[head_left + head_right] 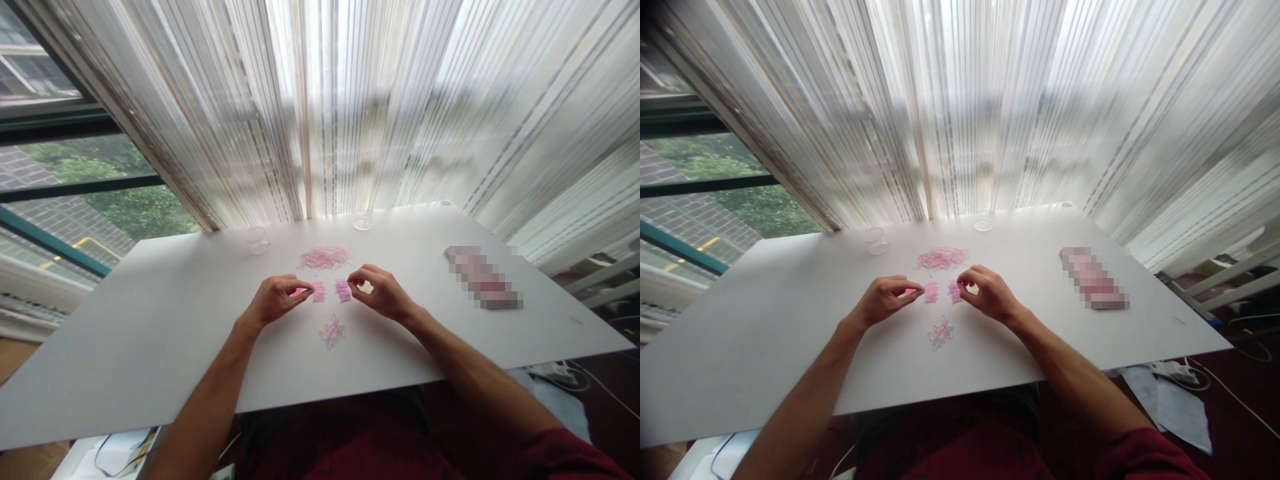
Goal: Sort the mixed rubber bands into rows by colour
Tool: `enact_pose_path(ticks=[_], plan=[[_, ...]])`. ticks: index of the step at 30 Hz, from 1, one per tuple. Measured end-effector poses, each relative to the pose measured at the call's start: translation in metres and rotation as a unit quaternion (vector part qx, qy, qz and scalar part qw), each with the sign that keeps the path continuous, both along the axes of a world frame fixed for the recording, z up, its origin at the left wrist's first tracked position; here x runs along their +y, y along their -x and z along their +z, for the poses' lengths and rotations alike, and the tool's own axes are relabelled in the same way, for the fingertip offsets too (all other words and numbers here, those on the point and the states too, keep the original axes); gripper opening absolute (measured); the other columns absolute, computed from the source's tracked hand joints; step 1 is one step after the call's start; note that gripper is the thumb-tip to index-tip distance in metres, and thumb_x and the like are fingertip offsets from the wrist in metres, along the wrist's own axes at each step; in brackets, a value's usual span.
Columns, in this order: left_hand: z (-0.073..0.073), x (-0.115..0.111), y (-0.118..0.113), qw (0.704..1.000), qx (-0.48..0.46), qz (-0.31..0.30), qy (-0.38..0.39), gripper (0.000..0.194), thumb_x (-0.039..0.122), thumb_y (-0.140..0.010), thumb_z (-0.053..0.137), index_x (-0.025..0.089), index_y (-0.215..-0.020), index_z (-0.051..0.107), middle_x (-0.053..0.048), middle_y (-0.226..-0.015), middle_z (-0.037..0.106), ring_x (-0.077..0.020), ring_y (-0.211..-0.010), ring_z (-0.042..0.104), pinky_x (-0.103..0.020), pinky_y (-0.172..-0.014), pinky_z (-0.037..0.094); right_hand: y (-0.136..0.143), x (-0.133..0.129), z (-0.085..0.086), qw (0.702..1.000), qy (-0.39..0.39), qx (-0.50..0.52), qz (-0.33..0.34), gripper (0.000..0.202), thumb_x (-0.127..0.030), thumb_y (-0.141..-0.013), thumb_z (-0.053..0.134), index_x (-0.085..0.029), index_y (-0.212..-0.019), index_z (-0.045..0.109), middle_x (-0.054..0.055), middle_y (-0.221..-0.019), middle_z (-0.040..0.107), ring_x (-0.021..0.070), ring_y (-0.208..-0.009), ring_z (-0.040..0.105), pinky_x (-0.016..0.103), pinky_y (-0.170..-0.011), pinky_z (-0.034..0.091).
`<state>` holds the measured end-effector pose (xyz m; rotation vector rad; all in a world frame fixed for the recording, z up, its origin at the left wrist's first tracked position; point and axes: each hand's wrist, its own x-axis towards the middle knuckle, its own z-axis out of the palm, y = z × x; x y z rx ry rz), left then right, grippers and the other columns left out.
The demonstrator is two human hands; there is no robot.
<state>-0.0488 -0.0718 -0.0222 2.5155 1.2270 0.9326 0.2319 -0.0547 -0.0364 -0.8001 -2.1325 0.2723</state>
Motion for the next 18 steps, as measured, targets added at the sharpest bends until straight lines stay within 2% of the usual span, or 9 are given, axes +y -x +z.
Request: enact_pose_path(ticks=[18], plan=[[-0.0011,0.0000,0.0031,0.999,0.014,0.019,0.040,0.012,0.026,-0.085,0.070,0.022,-0.087,0.082,0.005,-0.060,0.056,-0.0068,-0.051,0.040,-0.020,-0.052,0.031,0.0019,-0.0005,-0.0016,1.000,0.013,-0.009,0.015,0.008,-0.015,-0.090,0.061,-0.019,-0.086,0.066,0.003,-0.077,0.063,0.0151,-0.068,0.061,0.028,-0.066,0.051]])
